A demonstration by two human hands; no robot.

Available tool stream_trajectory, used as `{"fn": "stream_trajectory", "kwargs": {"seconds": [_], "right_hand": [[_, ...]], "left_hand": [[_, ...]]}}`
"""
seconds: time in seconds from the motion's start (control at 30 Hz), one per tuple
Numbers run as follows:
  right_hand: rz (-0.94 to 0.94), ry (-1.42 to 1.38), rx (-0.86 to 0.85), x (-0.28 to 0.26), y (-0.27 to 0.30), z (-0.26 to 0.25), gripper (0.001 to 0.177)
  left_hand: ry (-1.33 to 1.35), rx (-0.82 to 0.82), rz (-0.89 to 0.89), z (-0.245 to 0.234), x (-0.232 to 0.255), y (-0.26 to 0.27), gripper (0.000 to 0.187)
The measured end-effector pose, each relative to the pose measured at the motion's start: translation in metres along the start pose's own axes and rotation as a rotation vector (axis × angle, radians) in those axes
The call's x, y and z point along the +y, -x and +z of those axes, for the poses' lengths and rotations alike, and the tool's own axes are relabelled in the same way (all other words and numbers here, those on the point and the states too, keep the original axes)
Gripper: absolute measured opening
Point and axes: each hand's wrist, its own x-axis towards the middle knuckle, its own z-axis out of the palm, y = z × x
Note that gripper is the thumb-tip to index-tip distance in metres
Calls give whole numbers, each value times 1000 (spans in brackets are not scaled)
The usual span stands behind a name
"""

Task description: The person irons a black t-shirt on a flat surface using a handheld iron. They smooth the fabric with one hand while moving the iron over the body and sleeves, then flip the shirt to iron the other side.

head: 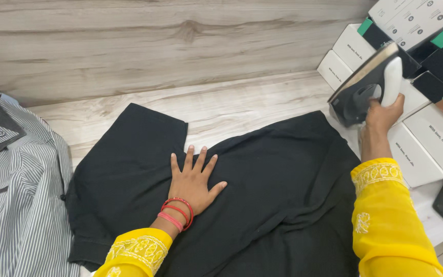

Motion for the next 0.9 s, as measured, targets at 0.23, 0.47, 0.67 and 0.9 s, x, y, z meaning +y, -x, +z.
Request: {"fn": "stream_trajectory", "kwargs": {"seconds": [0.23, 0.47, 0.67, 0.9], "right_hand": [[177, -237, 117, 23, 4, 26, 59], [577, 86, -53, -10, -10, 2, 60], [-233, 267, 372, -24, 72, 9, 71], [-4, 917, -696, -67, 159, 62, 71]], "left_hand": [[18, -1, -3, 3, -2, -3, 77], [7, -37, -9, -2, -1, -3, 77], [20, -12, -3, 1, -1, -5, 75], [36, 43, -10, 10, -5, -5, 69]]}}
